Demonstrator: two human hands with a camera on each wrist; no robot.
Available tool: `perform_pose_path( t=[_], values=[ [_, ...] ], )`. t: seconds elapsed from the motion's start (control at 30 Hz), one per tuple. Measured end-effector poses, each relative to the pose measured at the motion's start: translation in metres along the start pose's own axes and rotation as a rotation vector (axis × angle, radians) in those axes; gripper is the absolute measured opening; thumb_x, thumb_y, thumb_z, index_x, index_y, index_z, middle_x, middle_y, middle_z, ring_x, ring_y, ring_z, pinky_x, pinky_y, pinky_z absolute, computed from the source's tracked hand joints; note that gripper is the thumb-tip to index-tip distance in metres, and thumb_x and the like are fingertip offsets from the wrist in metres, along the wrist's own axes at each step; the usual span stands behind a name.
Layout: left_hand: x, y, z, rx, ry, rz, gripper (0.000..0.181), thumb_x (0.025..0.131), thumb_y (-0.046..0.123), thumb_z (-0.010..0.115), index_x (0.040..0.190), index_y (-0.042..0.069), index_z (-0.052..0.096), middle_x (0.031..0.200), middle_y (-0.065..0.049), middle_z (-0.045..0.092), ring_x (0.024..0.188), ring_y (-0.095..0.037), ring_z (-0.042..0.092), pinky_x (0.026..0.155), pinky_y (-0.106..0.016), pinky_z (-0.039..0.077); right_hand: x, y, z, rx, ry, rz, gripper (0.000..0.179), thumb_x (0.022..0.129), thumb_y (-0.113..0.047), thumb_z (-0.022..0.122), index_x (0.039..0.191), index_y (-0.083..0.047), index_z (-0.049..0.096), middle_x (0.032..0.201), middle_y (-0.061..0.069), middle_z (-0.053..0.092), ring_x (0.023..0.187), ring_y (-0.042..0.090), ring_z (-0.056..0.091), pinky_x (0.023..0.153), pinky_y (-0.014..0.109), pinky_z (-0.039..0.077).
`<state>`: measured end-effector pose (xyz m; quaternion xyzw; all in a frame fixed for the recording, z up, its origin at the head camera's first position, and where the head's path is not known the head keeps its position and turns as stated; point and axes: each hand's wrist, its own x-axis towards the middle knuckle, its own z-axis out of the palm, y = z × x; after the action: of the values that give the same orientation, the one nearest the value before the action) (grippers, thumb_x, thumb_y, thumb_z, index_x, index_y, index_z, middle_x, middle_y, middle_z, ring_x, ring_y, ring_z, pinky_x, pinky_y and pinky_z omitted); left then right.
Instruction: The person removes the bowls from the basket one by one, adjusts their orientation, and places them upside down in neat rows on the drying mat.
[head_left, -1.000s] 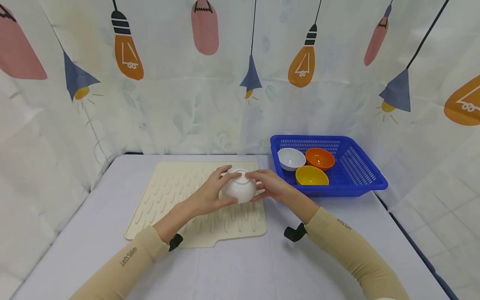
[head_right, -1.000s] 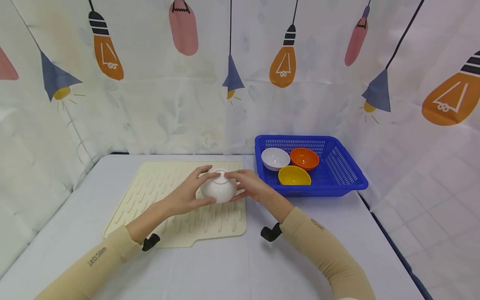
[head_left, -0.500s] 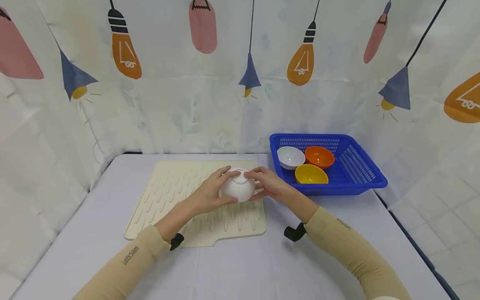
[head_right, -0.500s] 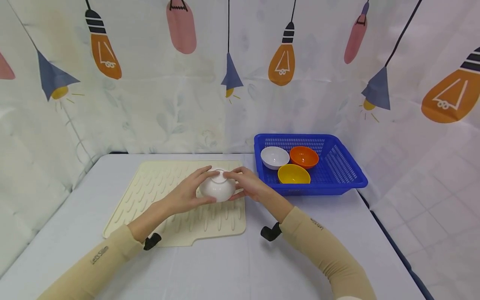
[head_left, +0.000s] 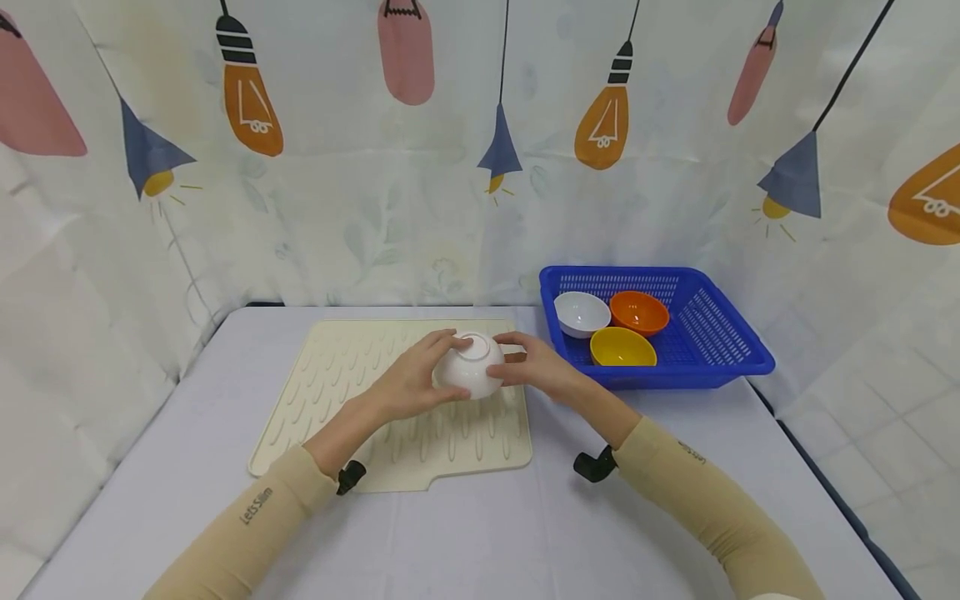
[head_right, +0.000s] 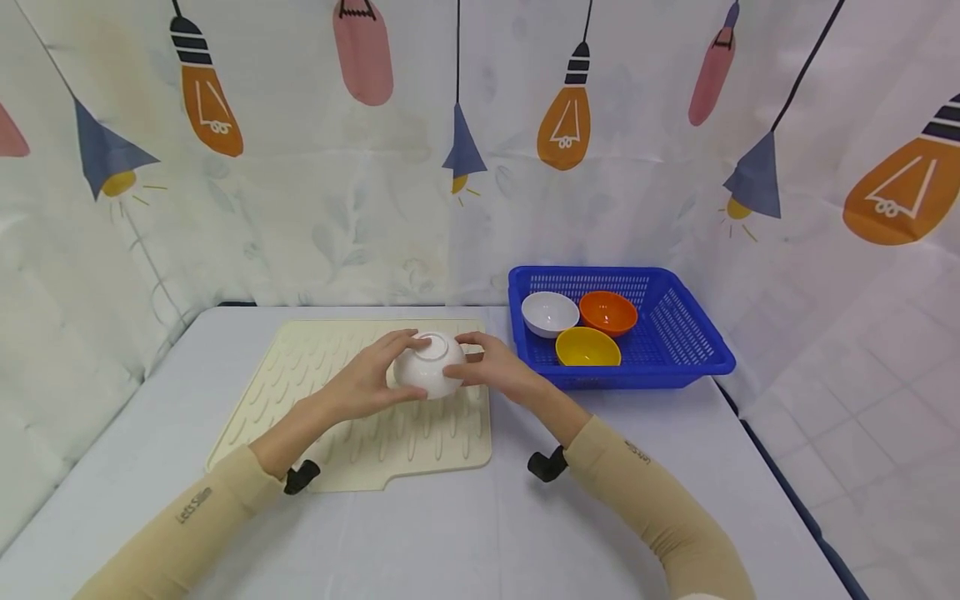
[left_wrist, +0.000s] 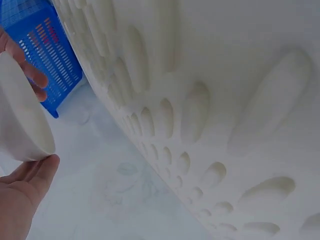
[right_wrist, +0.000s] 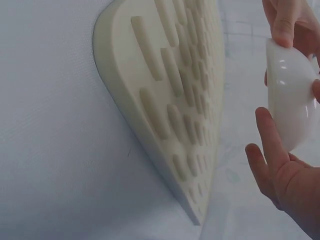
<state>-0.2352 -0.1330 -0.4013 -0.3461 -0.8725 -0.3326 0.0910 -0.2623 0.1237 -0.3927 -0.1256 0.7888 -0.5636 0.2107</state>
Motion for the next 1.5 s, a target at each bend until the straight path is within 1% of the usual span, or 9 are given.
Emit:
perform_pose_path(
  t=[0.2,0.43,0.57,0.67,0.77,0.97,1.13,1.33,1.5],
  values=[
    [0.001,-0.002,-0.001,-0.001,-0.011,0.016,0.067,0.081,0.025,0.090,0.138,0.011,0.057,0.145,-0.015,0.050,0.135,-0.037,0.048,0.103,-0.053,0.049,0.000,0.005,-0.003,-0.184,0.012,-0.112,0.082,0.085,-0.036,0.086,0.154,-0.020,0.044,0.157,0.008,0.044,0.140,0.034,0.045,0.107,0.054,0.045],
    [0.000,-0.003,-0.001,0.007,-0.018,0.028,0.068,0.082,0.029,0.090,0.138,0.012,0.056,0.144,-0.013,0.051,0.132,-0.033,0.050,0.100,-0.051,0.050,0.002,0.010,-0.001,-0.278,-0.024,-0.408,0.088,0.085,-0.021,0.087,0.157,-0.020,0.038,0.159,0.000,0.038,0.141,0.026,0.041,0.107,0.046,0.047],
    [0.000,-0.005,-0.003,0.019,-0.022,0.027,0.067,0.082,0.029,0.090,0.137,0.011,0.056,0.144,-0.013,0.051,0.132,-0.034,0.050,0.098,-0.051,0.052,0.004,0.014,0.001,-0.350,-0.035,-0.542,0.079,0.087,-0.017,0.085,0.154,-0.018,0.044,0.157,0.003,0.040,0.140,0.025,0.042,0.108,0.047,0.046],
    [0.001,-0.006,-0.004,0.016,-0.024,0.020,0.065,0.081,0.030,0.091,0.134,0.011,0.057,0.141,-0.012,0.053,0.131,-0.032,0.051,0.097,-0.049,0.053,0.005,0.015,0.002,-0.401,-0.037,-0.598,0.070,0.088,-0.017,0.084,0.150,-0.016,0.051,0.156,0.011,0.041,0.140,0.029,0.043,0.106,0.050,0.047],
    [0.001,-0.007,-0.006,0.009,-0.041,0.006,0.065,0.080,0.031,0.091,0.133,0.012,0.057,0.139,-0.009,0.055,0.130,-0.030,0.052,0.097,-0.048,0.053,0.004,0.015,0.003,-0.445,-0.030,-0.620,0.065,0.089,-0.018,0.083,0.147,-0.015,0.055,0.156,0.018,0.041,0.140,0.033,0.044,0.104,0.051,0.048],
    [0.000,-0.013,-0.010,-0.001,-0.074,-0.043,0.065,0.080,0.031,0.091,0.133,0.014,0.057,0.139,-0.006,0.057,0.130,-0.028,0.052,0.098,-0.047,0.052,0.007,0.012,0.009,-0.471,-0.038,-0.593,0.064,0.090,-0.019,0.083,0.148,-0.014,0.055,0.156,0.015,0.042,0.140,0.031,0.044,0.104,0.049,0.049],
    [-0.001,-0.022,-0.016,-0.037,-0.083,-0.085,0.067,0.079,0.030,0.092,0.134,0.013,0.057,0.141,-0.006,0.056,0.131,-0.029,0.051,0.099,-0.049,0.051,0.018,0.011,0.015,-0.475,-0.039,-0.593,0.065,0.090,-0.019,0.083,0.148,-0.015,0.054,0.155,0.007,0.045,0.140,0.025,0.044,0.104,0.046,0.050],
    [-0.004,-0.037,-0.028,-0.114,-0.113,-0.099,0.067,0.080,0.030,0.092,0.136,0.015,0.058,0.142,-0.002,0.057,0.129,-0.027,0.052,0.103,-0.050,0.048,0.032,0.007,0.025,-0.475,-0.037,-0.601,0.065,0.088,-0.016,0.084,0.147,-0.012,0.055,0.150,0.009,0.049,0.137,0.026,0.046,0.101,0.046,0.052],
    [-0.007,-0.051,-0.038,-0.137,-0.116,-0.116,0.070,0.079,0.028,0.092,0.138,0.014,0.057,0.144,-0.005,0.055,0.131,-0.029,0.051,0.103,-0.053,0.047,0.047,0.004,0.037,-0.488,-0.015,-0.619,0.066,0.087,-0.016,0.085,0.146,-0.010,0.056,0.148,0.009,0.050,0.136,0.025,0.048,0.101,0.043,0.053]
  ],
)
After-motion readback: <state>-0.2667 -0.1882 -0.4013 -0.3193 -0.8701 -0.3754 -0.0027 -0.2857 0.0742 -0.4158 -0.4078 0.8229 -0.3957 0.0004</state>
